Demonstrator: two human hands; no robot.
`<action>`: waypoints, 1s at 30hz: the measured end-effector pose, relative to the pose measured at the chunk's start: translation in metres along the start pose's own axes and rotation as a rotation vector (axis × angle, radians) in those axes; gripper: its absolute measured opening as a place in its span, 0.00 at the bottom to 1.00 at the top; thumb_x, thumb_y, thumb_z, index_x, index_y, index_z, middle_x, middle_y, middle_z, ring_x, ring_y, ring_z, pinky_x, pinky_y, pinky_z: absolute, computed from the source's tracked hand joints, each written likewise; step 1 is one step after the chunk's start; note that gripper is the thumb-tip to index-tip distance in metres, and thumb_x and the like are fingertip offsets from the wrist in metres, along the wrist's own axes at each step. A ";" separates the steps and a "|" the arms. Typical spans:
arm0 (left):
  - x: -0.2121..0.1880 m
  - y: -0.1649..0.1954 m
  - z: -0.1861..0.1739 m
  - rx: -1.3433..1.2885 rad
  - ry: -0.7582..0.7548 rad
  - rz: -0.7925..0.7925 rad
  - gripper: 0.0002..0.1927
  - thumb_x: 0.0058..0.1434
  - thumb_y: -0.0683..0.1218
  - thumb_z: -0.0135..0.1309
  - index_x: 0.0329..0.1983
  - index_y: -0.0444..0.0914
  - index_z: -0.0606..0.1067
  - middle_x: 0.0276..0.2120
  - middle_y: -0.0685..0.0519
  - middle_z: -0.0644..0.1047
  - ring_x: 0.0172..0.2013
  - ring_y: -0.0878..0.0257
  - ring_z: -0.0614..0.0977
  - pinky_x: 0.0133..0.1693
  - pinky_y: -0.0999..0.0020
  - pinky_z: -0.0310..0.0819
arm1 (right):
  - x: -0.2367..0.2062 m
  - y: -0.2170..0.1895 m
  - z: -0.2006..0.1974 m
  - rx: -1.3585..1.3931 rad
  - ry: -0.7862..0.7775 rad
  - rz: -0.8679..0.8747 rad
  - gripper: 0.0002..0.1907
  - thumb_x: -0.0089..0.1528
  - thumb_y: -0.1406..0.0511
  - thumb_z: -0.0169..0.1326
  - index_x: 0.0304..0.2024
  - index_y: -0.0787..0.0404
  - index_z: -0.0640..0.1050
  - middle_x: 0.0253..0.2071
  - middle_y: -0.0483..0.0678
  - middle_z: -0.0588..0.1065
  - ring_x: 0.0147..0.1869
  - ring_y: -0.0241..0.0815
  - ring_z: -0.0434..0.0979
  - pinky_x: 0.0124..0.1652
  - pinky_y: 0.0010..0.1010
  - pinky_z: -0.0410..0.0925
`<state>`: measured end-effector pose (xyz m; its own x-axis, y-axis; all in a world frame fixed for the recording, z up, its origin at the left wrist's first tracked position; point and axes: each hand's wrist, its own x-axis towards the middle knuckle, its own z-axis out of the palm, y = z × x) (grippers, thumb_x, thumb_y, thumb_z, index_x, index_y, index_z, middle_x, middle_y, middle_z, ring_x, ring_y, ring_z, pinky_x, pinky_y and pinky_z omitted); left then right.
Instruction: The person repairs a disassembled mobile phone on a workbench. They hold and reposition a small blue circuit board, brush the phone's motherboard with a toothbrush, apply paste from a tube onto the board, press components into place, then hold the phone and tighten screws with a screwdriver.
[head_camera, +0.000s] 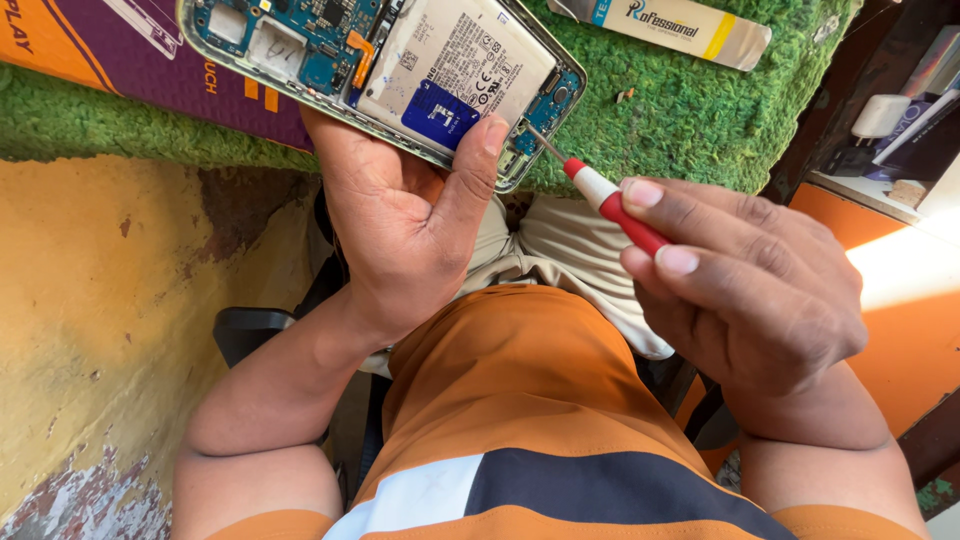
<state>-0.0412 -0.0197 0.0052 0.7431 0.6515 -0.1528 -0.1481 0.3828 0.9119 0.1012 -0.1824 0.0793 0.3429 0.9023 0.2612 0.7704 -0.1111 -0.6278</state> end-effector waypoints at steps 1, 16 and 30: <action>0.000 0.000 0.000 0.000 -0.003 0.004 0.32 0.75 0.31 0.54 0.70 0.37 0.48 0.61 0.47 0.67 0.55 0.66 0.73 0.61 0.71 0.68 | 0.000 0.000 0.000 -0.005 -0.008 -0.014 0.20 0.68 0.74 0.62 0.51 0.59 0.63 0.49 0.59 0.80 0.49 0.57 0.87 0.42 0.38 0.80; -0.002 0.000 0.003 0.035 0.018 -0.030 0.35 0.73 0.30 0.54 0.72 0.36 0.46 0.61 0.45 0.67 0.55 0.64 0.74 0.60 0.69 0.70 | 0.005 -0.007 -0.002 -0.046 -0.025 -0.027 0.21 0.67 0.74 0.63 0.51 0.59 0.63 0.49 0.58 0.79 0.50 0.56 0.86 0.42 0.38 0.79; 0.001 0.002 0.001 0.023 0.004 -0.019 0.35 0.74 0.31 0.54 0.73 0.37 0.47 0.61 0.47 0.67 0.55 0.65 0.73 0.60 0.70 0.69 | 0.004 -0.007 -0.001 -0.036 -0.030 -0.014 0.20 0.68 0.73 0.63 0.52 0.59 0.63 0.50 0.59 0.79 0.50 0.56 0.86 0.41 0.37 0.79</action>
<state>-0.0403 -0.0194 0.0071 0.7430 0.6468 -0.1721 -0.1184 0.3801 0.9173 0.0980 -0.1785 0.0856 0.3164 0.9159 0.2470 0.7941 -0.1133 -0.5971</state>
